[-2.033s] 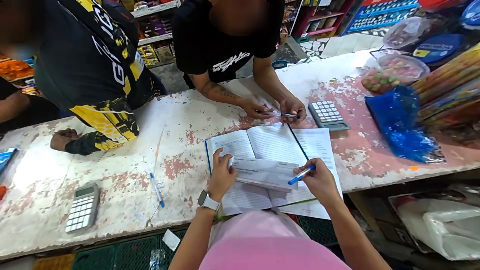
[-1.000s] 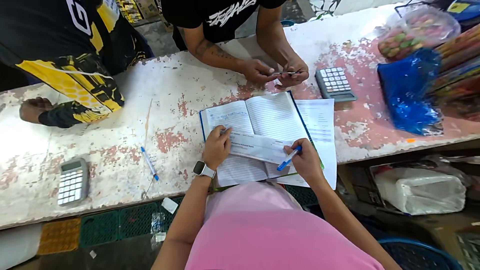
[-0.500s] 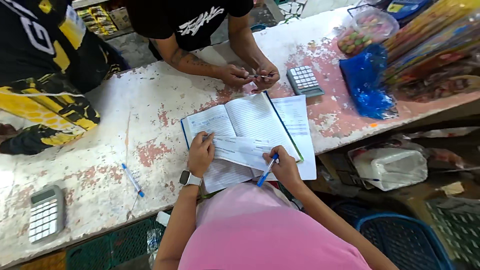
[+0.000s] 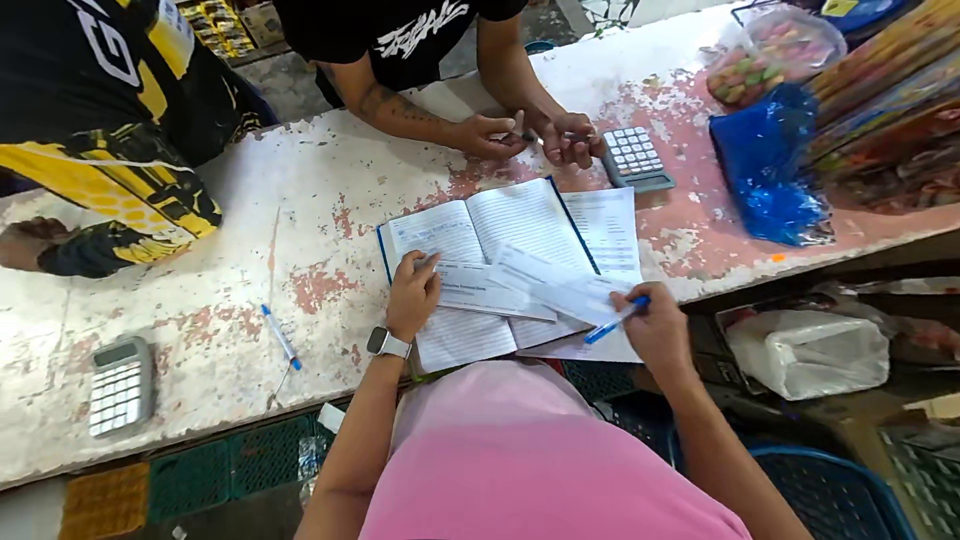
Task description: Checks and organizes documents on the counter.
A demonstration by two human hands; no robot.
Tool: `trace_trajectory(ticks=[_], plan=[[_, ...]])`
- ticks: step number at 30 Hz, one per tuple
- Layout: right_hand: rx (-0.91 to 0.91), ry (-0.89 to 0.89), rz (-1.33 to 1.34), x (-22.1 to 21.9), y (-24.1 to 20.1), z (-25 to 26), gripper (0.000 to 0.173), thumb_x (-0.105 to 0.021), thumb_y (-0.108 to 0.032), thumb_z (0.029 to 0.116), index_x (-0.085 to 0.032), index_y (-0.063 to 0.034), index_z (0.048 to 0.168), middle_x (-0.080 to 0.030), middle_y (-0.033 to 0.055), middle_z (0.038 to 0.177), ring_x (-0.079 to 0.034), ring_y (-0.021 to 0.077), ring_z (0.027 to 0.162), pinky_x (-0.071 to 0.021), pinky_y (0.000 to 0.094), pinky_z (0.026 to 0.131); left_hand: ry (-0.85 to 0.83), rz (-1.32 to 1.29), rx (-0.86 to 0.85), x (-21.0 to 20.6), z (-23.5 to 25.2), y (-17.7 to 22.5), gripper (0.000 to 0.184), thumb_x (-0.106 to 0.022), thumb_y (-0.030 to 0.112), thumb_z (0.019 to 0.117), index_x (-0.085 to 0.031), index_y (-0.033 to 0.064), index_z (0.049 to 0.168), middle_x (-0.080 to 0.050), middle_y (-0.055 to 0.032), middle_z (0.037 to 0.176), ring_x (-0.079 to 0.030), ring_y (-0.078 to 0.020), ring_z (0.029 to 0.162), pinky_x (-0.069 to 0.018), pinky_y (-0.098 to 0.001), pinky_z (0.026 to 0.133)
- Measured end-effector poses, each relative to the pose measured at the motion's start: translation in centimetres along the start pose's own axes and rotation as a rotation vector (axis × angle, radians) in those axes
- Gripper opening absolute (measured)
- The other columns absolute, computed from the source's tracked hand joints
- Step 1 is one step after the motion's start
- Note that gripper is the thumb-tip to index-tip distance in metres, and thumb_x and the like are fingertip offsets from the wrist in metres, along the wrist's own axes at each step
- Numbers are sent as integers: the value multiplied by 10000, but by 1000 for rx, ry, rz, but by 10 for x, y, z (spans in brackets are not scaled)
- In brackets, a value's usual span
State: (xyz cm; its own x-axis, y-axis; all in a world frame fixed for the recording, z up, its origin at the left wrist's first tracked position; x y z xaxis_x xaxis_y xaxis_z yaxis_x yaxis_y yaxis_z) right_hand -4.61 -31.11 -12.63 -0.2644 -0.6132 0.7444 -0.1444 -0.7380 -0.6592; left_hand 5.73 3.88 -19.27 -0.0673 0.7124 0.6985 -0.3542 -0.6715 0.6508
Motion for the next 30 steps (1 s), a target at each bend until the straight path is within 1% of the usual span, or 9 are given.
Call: trace_trajectory(ticks=[3,5,10,13,16,18,22,26,30], plan=[[-66,39,73,8,-8,8,313,-568,-82,1026,-499,166,1204,-624,252,935,-626,213,727,-552,353,678,-44,-55,152,11,0,12,483,-661,166,974,-569,-22,1410,-592,-268,1295,-642,-376,1104,-545,-505,939],[-122,56,162,1,-19,14,309,-551,-56,1026,-473,159,1233,-611,212,938,-640,146,671,-576,302,614,-70,-43,222,20,1,18,492,-654,125,968,-540,-46,1415,-626,-266,1231,-662,-365,1036,-557,-502,898],[-65,204,118,-23,-29,31,297,-630,-63,986,-524,176,1126,-600,241,933,-581,169,757,-503,288,708,-52,-76,397,52,-10,11,475,-653,87,924,-570,-59,1368,-661,-248,1131,-677,-323,908,-569,-479,822],[-128,196,153,-31,-32,39,314,-612,-60,994,-506,181,1165,-592,256,986,-580,184,805,-503,300,745,101,-282,451,78,-28,1,417,-626,41,930,-597,-45,1337,-693,-206,1142,-694,-212,907,-578,-392,824],[-168,177,216,-40,-38,37,314,-597,-55,1001,-479,163,1194,-578,215,973,-575,142,771,-508,276,716,380,-579,415,100,-41,-1,456,-630,4,920,-544,-38,1366,-712,-61,1096,-691,-72,896,-592,-285,816],[-91,216,196,-47,-48,27,318,-614,-76,991,-501,173,1151,-591,208,914,-574,126,725,-506,258,685,567,-752,385,114,-40,8,465,-630,-16,923,-526,31,1374,-743,42,1003,-716,-51,849,-618,-275,772],[300,272,145,-67,-67,-8,218,-653,-53,954,-596,155,986,-685,251,866,-688,215,736,-575,288,702,781,-994,280,134,-28,25,198,-681,118,948,-647,181,1132,-738,64,959,-716,-66,828,-626,-273,744],[599,53,188,-93,-68,-30,50,-595,3,954,-616,45,936,-717,266,1178,-755,274,996,-609,308,813,782,-1102,144,147,-13,39,194,-769,211,903,-677,221,1072,-736,36,964,-719,-82,856,-629,-292,774],[662,-46,133,-101,-69,-36,65,-610,3,910,-657,40,937,-750,238,1079,-770,316,895,-623,378,727,733,-973,41,158,-6,56,236,-783,162,889,-672,221,1088,-743,62,947,-716,-58,808,-625,-255,745]])
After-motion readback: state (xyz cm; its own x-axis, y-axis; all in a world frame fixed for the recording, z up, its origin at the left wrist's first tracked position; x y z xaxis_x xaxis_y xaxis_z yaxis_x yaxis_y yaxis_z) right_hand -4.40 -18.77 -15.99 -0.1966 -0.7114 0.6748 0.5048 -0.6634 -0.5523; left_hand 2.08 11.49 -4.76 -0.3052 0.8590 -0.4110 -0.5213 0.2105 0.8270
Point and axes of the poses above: each hand's wrist, its own z-axis towards the middle knuckle, its own x-axis out of the back of the hand, y = z × x, the point moved 1 cm from there along z, towards the middle knuckle
